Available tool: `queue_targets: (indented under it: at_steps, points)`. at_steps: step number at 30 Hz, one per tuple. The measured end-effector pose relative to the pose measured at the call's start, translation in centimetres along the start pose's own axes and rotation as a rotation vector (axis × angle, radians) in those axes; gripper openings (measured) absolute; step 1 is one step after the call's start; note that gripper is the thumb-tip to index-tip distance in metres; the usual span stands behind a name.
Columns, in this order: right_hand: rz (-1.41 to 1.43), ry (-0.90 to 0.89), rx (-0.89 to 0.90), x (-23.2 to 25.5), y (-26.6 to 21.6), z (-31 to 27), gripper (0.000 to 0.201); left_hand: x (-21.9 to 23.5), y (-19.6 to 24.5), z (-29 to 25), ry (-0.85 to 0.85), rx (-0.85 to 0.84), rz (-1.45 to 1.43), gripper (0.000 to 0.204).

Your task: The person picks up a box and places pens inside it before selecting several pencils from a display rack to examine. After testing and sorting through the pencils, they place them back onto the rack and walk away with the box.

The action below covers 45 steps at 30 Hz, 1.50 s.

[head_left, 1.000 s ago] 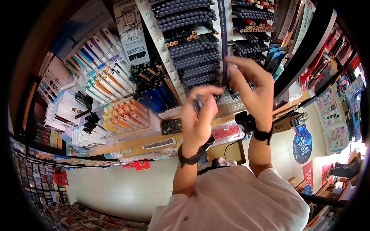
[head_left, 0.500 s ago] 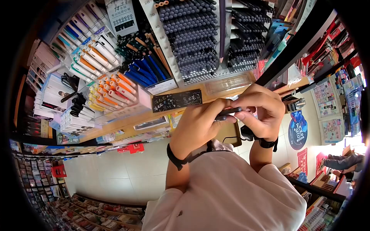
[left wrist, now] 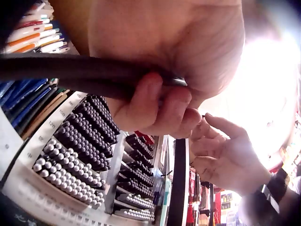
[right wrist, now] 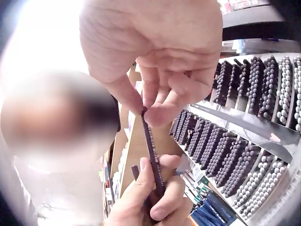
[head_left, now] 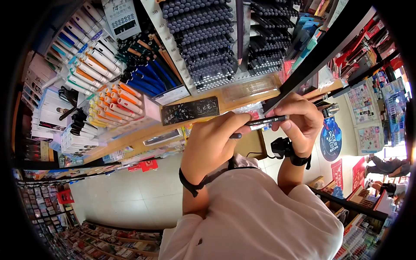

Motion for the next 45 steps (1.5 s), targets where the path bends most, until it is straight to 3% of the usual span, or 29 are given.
queue_targets:
  at_steps: [4,8,13,16,17,21,24,25,28,33,36,38,40,42,45]
  points:
    - [0.036,0.025,-0.011,0.1,0.4,-0.1,0.017,0.0,-0.1,0.2,0.065,-0.081,0.084,0.034]
    - [0.010,0.056,-0.056,0.3,0.1,0.0,0.017,0.6,-0.1,0.5,0.077,-0.032,0.079,0.036]
    - [0.014,0.200,0.122,1.9,-1.4,0.3,0.015,2.9,0.2,1.0,0.222,-0.072,0.230,0.033]
    - [-0.034,0.228,0.273,2.9,-3.4,0.6,0.018,4.2,0.4,0.9,0.340,-0.132,0.298,0.048]
    - [-0.168,0.224,0.321,3.1,-4.0,0.5,0.023,4.5,0.6,0.9,0.357,-0.175,0.343,0.052]
    - [-0.214,0.209,0.519,4.0,-6.0,0.7,0.024,4.6,-0.8,0.1,0.453,-0.085,0.214,0.063]
    - [-0.240,0.286,0.573,4.0,-7.0,0.8,0.024,4.3,-1.7,-0.7,0.481,0.111,0.003,0.031]
    - [-0.258,0.331,0.581,3.8,-7.2,0.9,0.023,4.4,-1.1,-0.5,0.542,-0.015,0.086,0.029]
    - [-0.343,0.398,0.651,2.5,-8.6,1.6,0.021,3.8,0.0,0.8,0.501,0.049,-0.134,0.027]
    - [-0.535,0.431,0.770,0.4,-11.3,4.0,0.023,3.8,4.2,5.1,0.462,-0.146,-0.091,0.024]
    - [-0.553,0.424,0.790,0.3,-11.9,6.2,0.024,4.4,5.7,7.3,0.494,-0.211,-0.016,0.022]
    - [-0.509,0.407,0.761,0.3,-12.3,7.4,0.026,6.1,6.5,8.6,0.647,-0.346,0.172,0.014]
    - [-0.509,0.412,0.748,0.2,-12.4,8.6,0.026,8.3,6.3,10.9,0.716,-0.293,0.355,0.012]
    - [-0.507,0.451,0.772,0.1,-12.6,8.8,0.024,10.2,6.9,13.1,0.781,-0.399,0.630,0.014]
    - [-0.540,0.442,0.819,0.6,-12.6,8.9,0.023,11.5,7.7,16.0,0.760,-0.409,0.878,0.023]
Point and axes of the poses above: each hand's wrist, its own z-axis towards the middle knuckle, its own x-axis out of the back of the hand, y = z × x, the point moved 7 cm from there along z, towards the middle knuckle
